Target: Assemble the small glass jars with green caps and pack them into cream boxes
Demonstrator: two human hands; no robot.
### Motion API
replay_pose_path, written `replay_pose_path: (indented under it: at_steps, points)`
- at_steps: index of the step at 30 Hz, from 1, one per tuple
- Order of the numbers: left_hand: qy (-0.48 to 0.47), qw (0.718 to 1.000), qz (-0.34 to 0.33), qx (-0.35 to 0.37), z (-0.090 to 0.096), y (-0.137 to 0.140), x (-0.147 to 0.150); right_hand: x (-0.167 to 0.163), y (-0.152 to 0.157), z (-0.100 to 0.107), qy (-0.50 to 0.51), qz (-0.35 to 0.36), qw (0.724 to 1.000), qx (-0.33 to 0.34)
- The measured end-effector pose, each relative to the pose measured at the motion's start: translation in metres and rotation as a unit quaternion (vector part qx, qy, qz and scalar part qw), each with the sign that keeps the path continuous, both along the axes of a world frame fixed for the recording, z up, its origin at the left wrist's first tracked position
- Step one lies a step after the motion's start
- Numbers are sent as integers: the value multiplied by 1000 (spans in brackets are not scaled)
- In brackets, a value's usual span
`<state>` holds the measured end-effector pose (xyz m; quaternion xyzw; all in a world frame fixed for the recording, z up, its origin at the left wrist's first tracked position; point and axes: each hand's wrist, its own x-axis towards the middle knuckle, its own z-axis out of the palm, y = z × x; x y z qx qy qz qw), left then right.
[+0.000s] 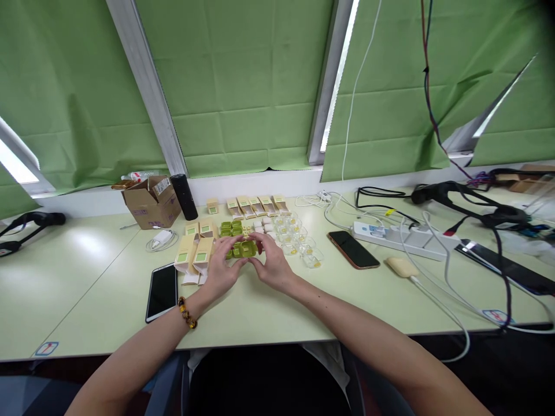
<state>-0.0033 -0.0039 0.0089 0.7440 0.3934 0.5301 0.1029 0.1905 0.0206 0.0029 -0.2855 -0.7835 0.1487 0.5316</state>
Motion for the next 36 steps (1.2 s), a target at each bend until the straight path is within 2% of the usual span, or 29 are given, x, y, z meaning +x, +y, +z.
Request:
replay_pose_path:
  at_steps: [4, 7, 11, 14, 18, 22, 27, 32, 36]
  points:
    - [9, 1000, -2, 1, -2, 4, 1, 1, 0, 1, 8, 0, 999, 49]
    - [-20, 1000, -5, -4, -4, 6, 1, 3, 0, 4, -4, 9, 997, 71]
    - [-62, 998, -6, -11, -4, 7, 0, 7, -5, 12, 0, 31, 997, 72]
    - [-69, 998, 9, 7, -2, 6, 0, 10, -6, 15, 13, 6, 995, 95]
    - [-20, 998, 15, 55, 1, 0, 1, 9, -4, 15, -9, -80, 985, 153]
    - [40, 993, 19, 106, 3, -5, 3, 7, -4, 13, -56, -122, 971, 197]
    - [85, 985, 15, 147, -1, -4, 3, 4, -5, 11, -83, -156, 959, 222]
    - [98, 981, 7, 169, -4, -1, 2, 3, -4, 9, -87, -159, 953, 243]
    - [104, 981, 21, 160, -4, -2, 2, 3, -2, 7, -102, -158, 956, 226]
